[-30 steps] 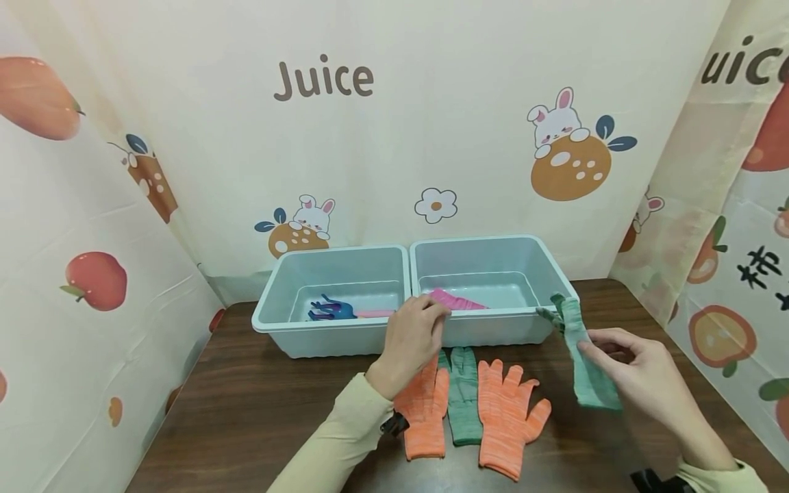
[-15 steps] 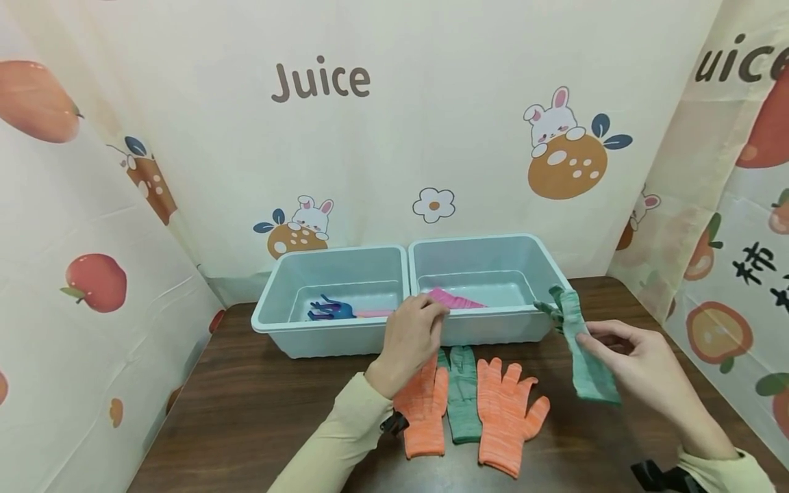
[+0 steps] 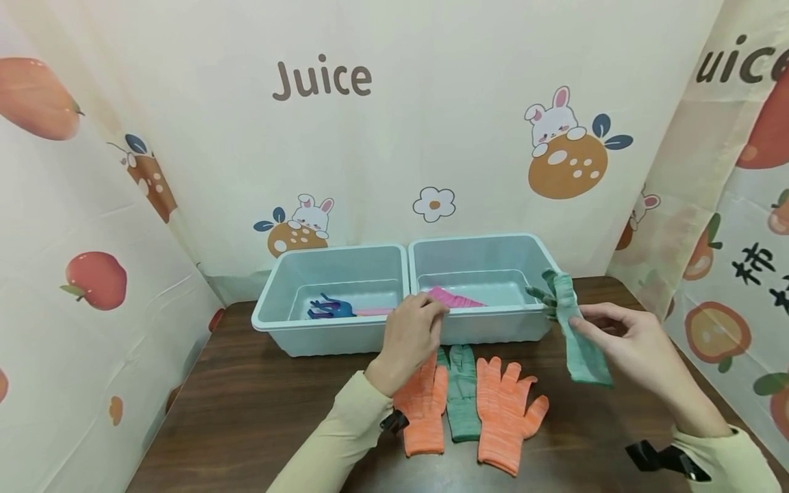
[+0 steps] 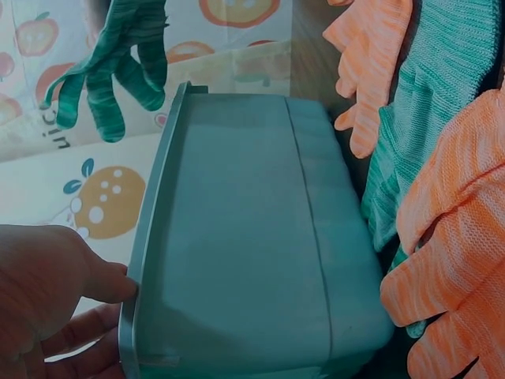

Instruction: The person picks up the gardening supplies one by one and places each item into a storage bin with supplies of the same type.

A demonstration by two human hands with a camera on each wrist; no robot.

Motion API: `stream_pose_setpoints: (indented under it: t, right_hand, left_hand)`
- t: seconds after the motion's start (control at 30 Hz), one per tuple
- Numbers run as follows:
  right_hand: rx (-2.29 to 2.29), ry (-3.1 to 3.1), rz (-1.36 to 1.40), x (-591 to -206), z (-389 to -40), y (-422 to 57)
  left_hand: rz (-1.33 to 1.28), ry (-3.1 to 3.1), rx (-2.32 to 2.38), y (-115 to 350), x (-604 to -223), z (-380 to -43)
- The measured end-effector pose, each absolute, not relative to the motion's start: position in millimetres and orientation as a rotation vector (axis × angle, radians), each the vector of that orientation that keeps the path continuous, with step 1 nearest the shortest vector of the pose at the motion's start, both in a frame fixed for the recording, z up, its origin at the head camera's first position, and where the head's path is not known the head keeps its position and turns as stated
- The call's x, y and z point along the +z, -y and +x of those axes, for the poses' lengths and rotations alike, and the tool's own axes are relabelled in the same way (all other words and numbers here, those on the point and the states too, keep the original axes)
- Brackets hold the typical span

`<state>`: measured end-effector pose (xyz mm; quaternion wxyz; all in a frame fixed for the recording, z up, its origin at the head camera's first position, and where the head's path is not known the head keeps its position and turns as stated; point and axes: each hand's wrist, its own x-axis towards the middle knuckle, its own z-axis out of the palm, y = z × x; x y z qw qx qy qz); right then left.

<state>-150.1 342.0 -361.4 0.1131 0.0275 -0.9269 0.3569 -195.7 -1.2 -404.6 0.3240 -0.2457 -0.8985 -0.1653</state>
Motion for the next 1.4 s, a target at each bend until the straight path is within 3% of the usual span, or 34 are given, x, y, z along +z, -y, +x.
stream_pose_setpoints:
  t: [1.4]
  right_hand:
    - [0.995, 2.750, 0.277, -310.5, -201.0, -314.6]
  left_hand:
    - [-0.637, 2.343, -0.430, 0.5, -403.6, -194.6]
